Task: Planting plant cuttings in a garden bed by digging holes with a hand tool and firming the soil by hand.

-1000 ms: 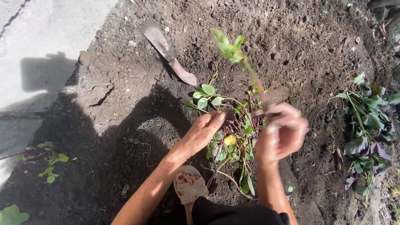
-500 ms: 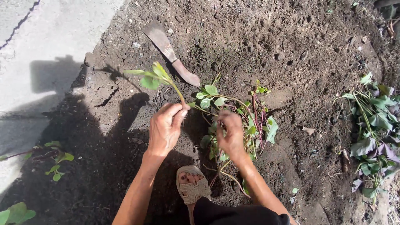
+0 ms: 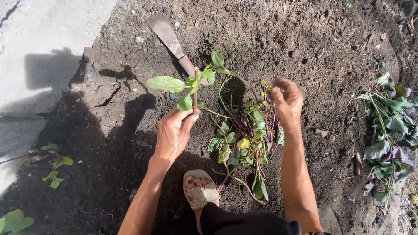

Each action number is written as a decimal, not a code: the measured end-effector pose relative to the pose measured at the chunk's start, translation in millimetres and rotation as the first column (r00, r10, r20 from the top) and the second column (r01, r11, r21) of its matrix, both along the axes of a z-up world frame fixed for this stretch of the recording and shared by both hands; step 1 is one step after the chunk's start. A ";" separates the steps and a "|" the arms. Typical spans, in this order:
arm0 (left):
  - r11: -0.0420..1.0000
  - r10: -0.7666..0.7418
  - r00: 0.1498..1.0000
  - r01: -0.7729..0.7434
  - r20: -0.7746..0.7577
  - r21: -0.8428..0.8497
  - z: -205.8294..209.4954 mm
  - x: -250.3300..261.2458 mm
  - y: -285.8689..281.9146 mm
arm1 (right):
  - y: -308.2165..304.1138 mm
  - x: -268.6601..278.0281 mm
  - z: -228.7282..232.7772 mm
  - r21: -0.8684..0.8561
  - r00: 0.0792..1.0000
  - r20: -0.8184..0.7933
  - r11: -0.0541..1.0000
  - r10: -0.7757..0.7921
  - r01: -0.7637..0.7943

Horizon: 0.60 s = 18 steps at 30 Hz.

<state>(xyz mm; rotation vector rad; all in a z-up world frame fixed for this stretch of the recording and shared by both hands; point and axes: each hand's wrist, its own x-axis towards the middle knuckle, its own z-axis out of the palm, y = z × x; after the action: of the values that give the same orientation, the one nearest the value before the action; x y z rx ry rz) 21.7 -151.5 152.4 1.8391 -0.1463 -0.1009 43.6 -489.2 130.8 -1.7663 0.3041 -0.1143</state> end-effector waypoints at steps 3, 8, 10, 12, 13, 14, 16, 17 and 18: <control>1.000 -0.013 1.000 0.013 0.001 0.020 5.6 1.1 -0.6 | -36.0 -1.1 -6.9 -0.587 0.970 0.237 0.804 0.060 0.093; 0.997 0.005 1.000 -0.005 -0.004 -0.074 4.8 -0.5 -1.5 | -49.0 -41.7 -29.0 -0.571 0.698 -0.702 0.699 -0.145 -0.430; 0.997 -0.012 1.000 0.010 -0.028 -0.075 7.4 -2.4 -2.9 | -45.7 -58.7 -53.8 -0.583 0.690 -0.705 0.690 -0.166 -0.429; 0.997 -0.033 0.998 0.029 -0.054 -0.073 10.2 -1.8 -6.1 | -39.5 -64.8 -71.1 -0.591 0.680 -0.709 0.684 -0.188 -0.427; 0.996 -0.045 0.998 0.041 -0.050 -0.078 11.3 -0.5 -8.5 | -34.9 -62.2 -76.2 -0.676 0.831 -0.529 0.676 -0.170 -0.292; 0.995 -0.062 0.997 0.057 -0.052 -0.087 12.1 -1.5 -12.3 | -31.9 -64.4 -80.0 -0.729 0.933 -0.323 0.670 -0.157 -0.140; 0.992 -0.080 0.996 0.075 -0.049 -0.098 9.8 -5.2 -20.7 | 7.8 -55.1 -43.9 -0.640 0.954 -0.300 0.745 -0.021 -0.185; 0.990 -0.094 0.995 0.089 -0.040 -0.108 9.0 -5.4 -24.9 | 27.5 -48.0 -25.2 -0.548 0.961 -0.250 0.802 0.116 -0.239; 0.990 -0.093 0.995 0.088 -0.039 -0.110 7.0 -6.9 -29.5 | 36.3 -40.2 -26.3 -0.549 0.961 -0.250 0.801 0.116 -0.240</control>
<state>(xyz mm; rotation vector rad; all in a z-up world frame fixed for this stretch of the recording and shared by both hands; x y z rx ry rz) 14.9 -181.1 159.4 1.7214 -0.2006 -0.1933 3.4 -452.9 104.5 -2.4146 0.2620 0.1312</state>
